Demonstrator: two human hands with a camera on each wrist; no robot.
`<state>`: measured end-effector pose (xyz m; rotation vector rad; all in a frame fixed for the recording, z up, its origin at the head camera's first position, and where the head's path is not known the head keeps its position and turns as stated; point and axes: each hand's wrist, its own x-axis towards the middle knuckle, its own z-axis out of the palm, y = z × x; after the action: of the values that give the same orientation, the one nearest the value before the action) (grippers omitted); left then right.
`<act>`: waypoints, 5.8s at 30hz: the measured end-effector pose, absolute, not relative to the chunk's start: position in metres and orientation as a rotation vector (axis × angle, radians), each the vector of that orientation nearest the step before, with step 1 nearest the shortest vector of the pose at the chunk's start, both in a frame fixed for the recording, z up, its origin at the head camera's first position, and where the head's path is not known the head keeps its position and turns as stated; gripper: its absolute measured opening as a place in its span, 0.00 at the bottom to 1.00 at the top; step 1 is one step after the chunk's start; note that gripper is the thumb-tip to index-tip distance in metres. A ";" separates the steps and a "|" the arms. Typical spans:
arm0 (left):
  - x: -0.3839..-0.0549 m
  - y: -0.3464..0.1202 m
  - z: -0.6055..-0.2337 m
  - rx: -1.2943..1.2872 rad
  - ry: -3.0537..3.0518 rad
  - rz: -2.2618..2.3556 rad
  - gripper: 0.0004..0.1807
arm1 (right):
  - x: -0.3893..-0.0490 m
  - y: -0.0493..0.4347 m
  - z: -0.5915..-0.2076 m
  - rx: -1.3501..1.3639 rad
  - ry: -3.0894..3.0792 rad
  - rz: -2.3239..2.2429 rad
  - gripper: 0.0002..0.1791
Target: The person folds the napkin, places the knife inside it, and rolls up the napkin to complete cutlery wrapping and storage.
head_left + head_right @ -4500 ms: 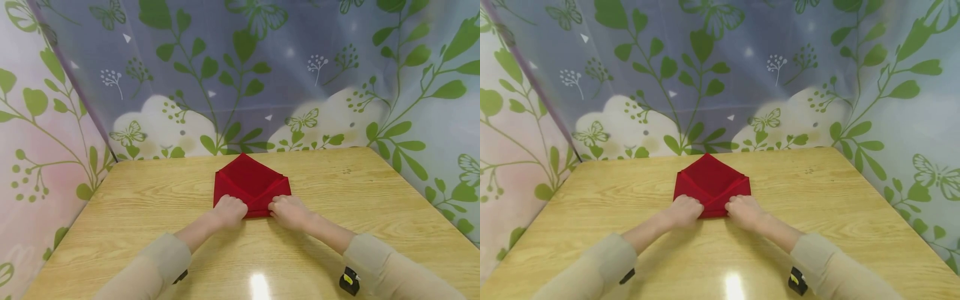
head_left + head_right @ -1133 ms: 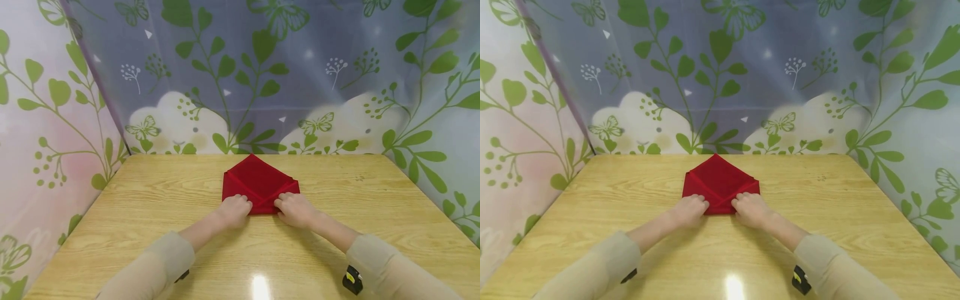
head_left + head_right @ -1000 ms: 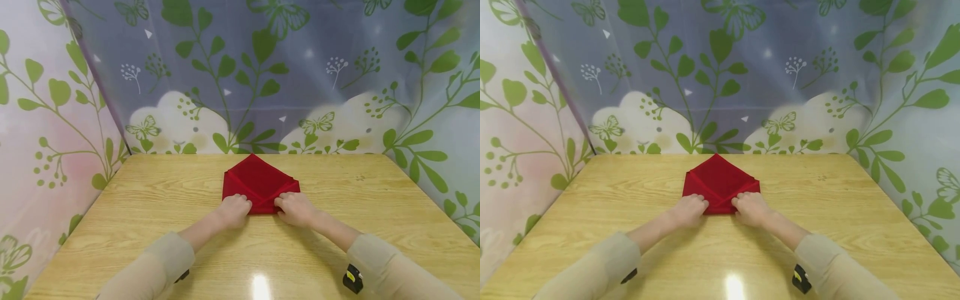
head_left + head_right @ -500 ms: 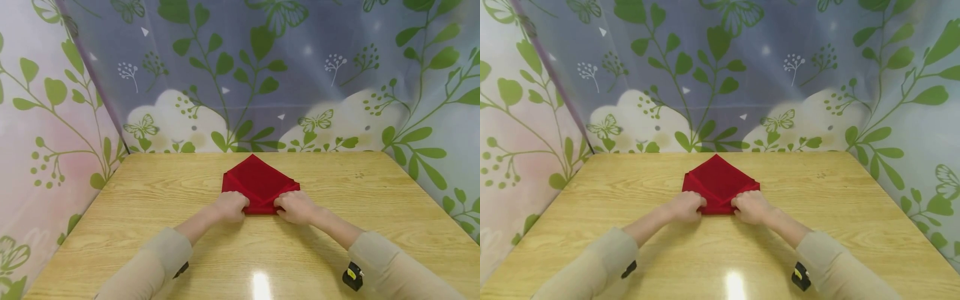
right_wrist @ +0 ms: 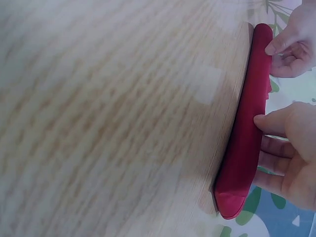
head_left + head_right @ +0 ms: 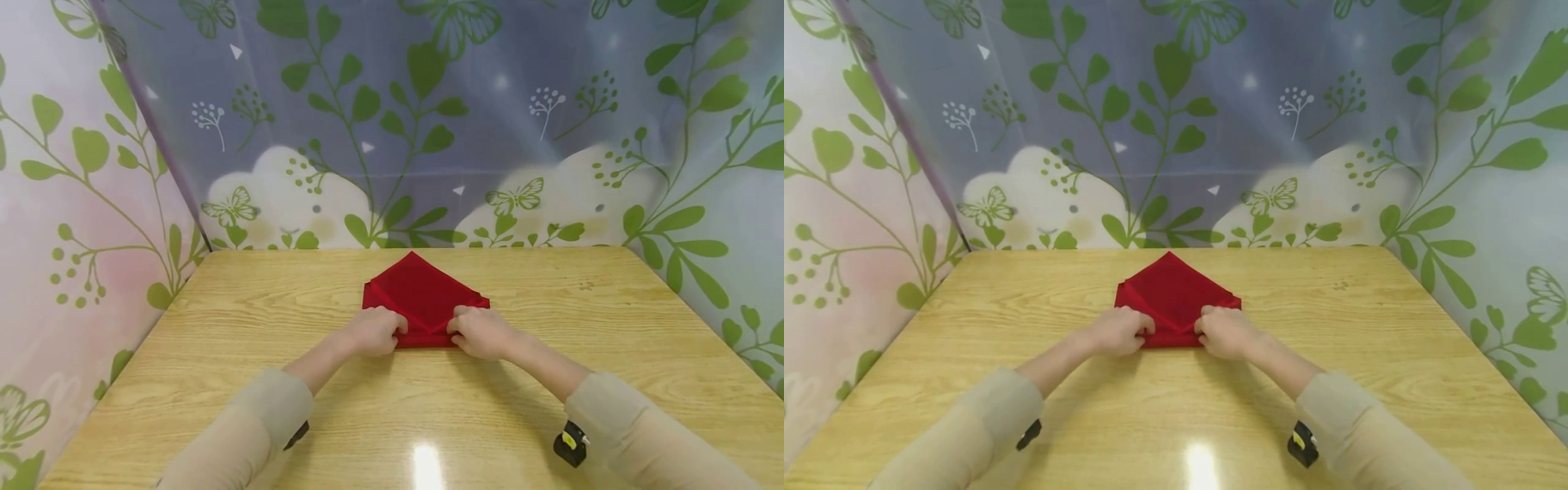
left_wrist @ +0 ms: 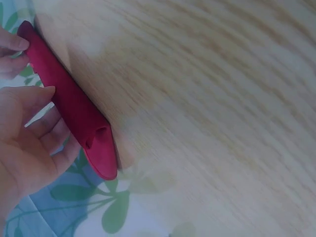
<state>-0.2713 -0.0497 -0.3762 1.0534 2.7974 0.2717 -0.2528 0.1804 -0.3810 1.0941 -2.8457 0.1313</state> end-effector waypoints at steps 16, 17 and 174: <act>-0.275 -0.041 -0.372 0.970 2.820 0.211 0.14 | -0.261 0.179 -0.378 1.032 -2.876 0.138 0.02; -0.276 -0.040 -0.373 0.972 2.829 0.196 0.14 | -0.261 0.179 -0.377 1.030 -2.878 0.132 0.02; -0.261 -0.030 -0.392 1.402 3.085 -0.497 0.09 | -0.282 0.181 -0.384 0.965 -2.983 0.257 0.04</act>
<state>-0.2614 -0.0302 -0.3923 1.4016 3.0851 -0.4971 -0.2819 0.1806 -0.3835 0.9650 -2.9829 0.2569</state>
